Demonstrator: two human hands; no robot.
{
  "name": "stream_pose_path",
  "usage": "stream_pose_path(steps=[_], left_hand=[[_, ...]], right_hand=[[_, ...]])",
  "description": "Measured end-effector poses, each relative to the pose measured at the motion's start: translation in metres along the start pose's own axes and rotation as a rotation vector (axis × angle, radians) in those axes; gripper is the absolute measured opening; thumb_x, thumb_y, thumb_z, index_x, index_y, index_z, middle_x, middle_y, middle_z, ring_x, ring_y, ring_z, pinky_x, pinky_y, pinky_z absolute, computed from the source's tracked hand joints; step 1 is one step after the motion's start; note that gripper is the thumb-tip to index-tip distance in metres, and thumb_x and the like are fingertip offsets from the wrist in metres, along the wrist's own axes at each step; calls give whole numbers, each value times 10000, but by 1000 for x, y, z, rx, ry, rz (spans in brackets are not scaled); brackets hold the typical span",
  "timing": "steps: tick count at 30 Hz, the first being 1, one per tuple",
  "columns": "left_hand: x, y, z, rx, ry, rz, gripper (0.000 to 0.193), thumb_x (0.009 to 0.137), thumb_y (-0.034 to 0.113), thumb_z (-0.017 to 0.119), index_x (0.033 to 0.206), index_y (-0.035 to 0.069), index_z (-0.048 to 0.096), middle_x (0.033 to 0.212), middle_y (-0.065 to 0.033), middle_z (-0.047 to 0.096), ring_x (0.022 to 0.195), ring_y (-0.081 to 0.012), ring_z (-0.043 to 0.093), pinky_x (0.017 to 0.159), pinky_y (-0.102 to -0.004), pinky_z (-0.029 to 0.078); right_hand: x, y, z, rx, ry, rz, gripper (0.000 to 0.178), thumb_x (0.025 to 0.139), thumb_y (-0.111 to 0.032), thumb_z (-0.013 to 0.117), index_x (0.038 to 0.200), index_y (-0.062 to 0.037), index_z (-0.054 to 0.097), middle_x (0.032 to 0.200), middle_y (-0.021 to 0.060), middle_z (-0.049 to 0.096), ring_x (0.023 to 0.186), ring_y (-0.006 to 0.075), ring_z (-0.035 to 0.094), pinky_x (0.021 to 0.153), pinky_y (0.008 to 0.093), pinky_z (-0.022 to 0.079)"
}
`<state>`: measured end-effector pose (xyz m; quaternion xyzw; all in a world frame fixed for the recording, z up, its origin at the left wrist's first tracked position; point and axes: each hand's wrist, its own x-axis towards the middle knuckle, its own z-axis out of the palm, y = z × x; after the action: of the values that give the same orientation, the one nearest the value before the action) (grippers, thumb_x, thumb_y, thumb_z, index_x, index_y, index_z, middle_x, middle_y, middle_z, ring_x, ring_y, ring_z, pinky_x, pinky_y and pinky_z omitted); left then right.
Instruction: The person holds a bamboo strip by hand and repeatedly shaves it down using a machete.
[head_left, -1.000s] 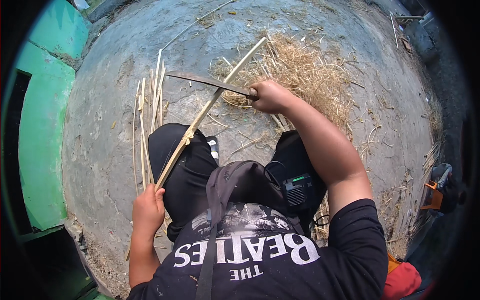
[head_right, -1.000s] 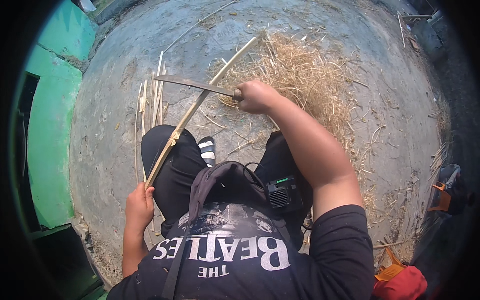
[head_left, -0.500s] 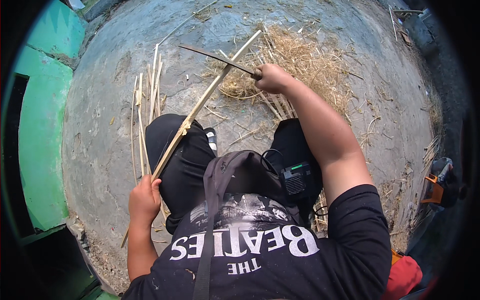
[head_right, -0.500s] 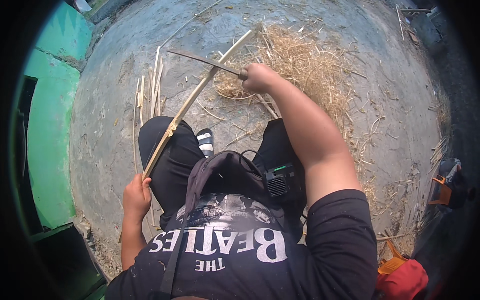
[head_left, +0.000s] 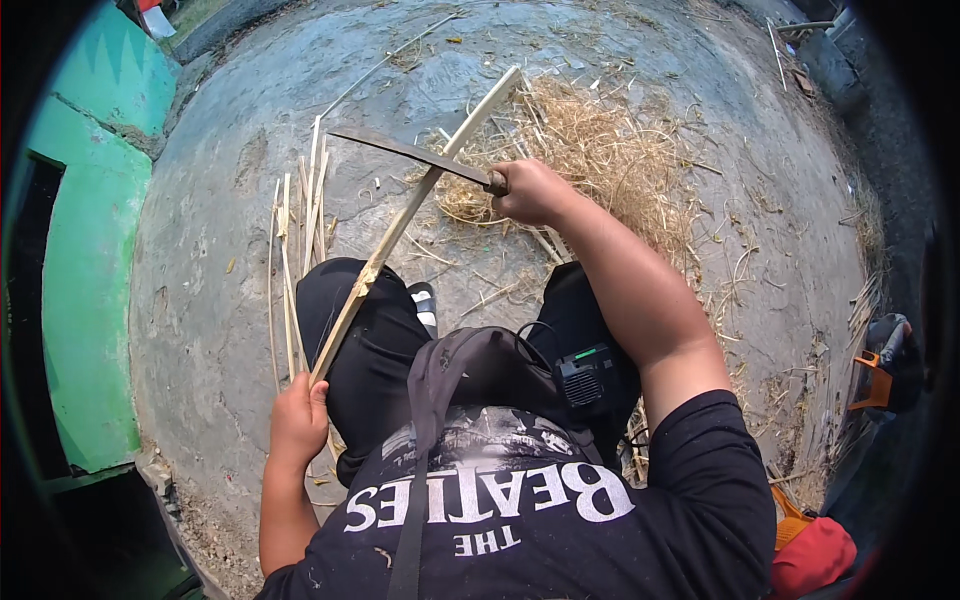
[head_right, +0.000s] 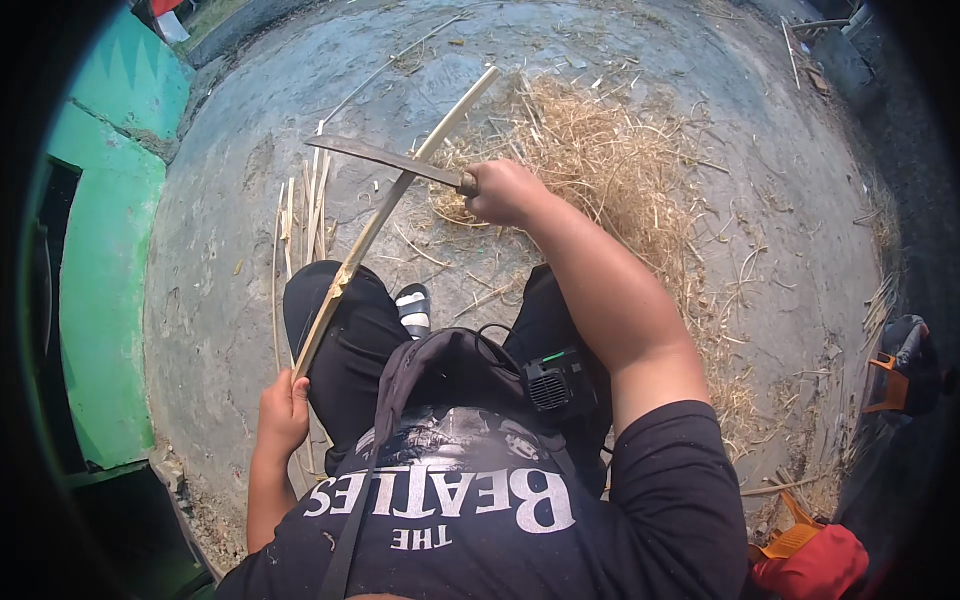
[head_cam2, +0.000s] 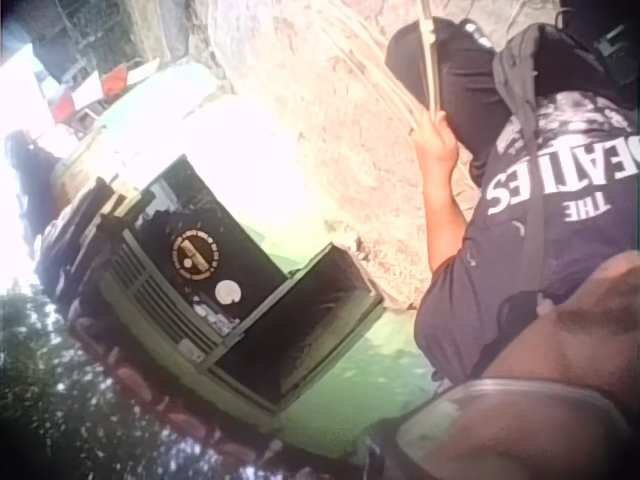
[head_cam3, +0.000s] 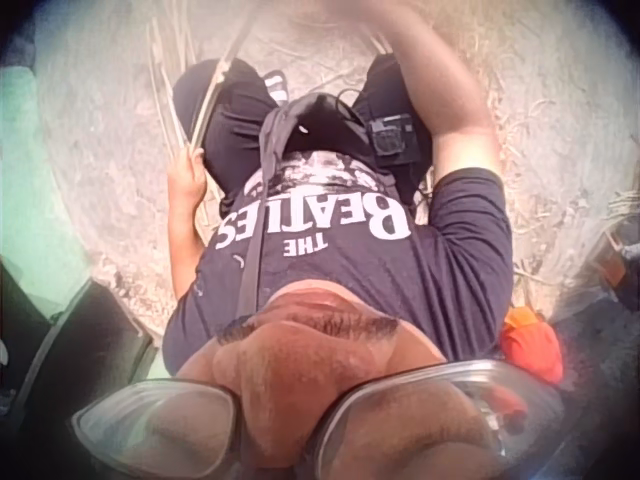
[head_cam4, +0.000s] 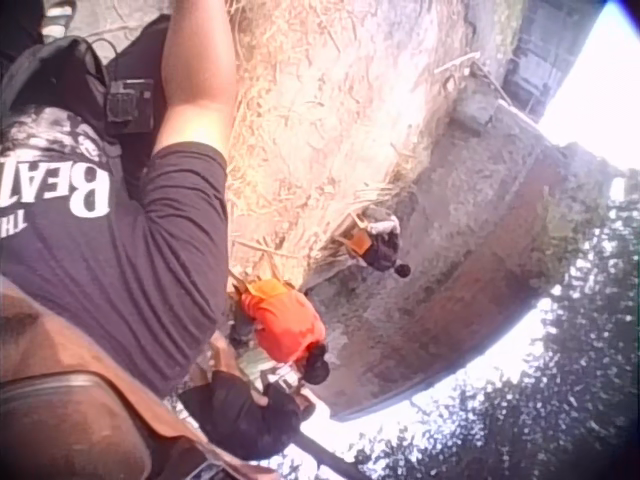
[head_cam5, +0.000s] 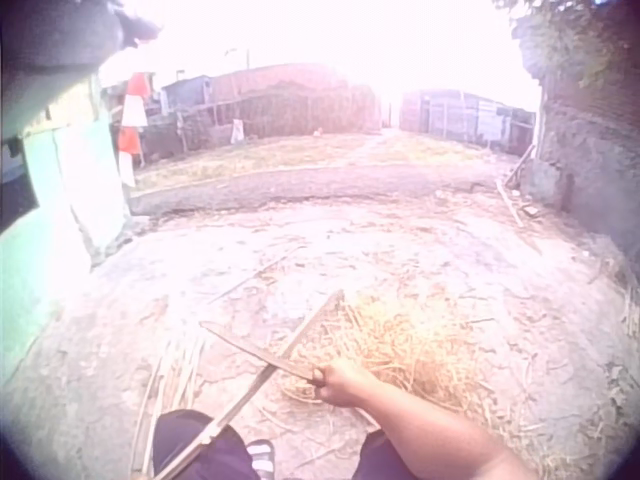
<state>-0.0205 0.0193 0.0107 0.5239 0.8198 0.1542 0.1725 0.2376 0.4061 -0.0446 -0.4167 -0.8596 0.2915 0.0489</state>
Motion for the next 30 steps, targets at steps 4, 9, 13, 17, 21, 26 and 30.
stream_pose_path(steps=[4,9,13,17,21,26,30], left_hand=[[-13,1,-3,39,-2,-24,271,1027,238,569,891,6,535,740,-265,622,738,-517,602,602,-555,445],[-11,8,-7,106,14,-31,255,1025,242,569,911,15,553,753,-261,636,746,-511,613,602,-557,451],[-17,-3,-1,129,7,-24,285,1047,265,531,944,4,581,775,-264,633,738,-506,613,605,-526,452],[-10,-5,7,130,72,33,244,1018,241,578,915,22,549,761,-260,639,733,-515,612,597,-569,451],[-12,-6,5,113,37,8,243,1021,243,572,918,24,555,767,-259,641,737,-514,614,598,-568,454],[-11,-9,15,116,88,35,227,1021,240,570,960,22,578,782,-265,649,750,-513,620,610,-565,460],[-9,0,3,146,49,17,224,1018,239,574,969,21,581,787,-262,651,754,-513,620,615,-564,461]], right_hand=[[-17,-21,1,-283,-46,-226,239,808,-218,713,1020,-107,728,969,176,738,940,370,704,840,468,558],[4,16,-7,-70,-68,-9,229,813,-207,676,1011,-104,726,968,173,738,947,369,705,847,473,557],[0,-1,5,-127,-84,-134,246,811,-191,655,1028,-96,724,973,180,736,945,366,703,852,466,557],[12,29,-11,92,-77,60,264,803,-156,653,1040,-68,725,931,185,741,902,334,720,826,443,560],[-5,1,-12,-62,-14,-17,219,821,-207,685,1017,-114,720,960,173,734,919,379,704,833,477,560],[8,29,-13,44,-23,82,196,847,-204,652,1006,-104,709,937,165,733,900,345,708,789,460,560],[-1,25,-20,34,1,144,208,833,-176,653,1017,-102,716,954,160,733,911,339,706,818,450,553]])
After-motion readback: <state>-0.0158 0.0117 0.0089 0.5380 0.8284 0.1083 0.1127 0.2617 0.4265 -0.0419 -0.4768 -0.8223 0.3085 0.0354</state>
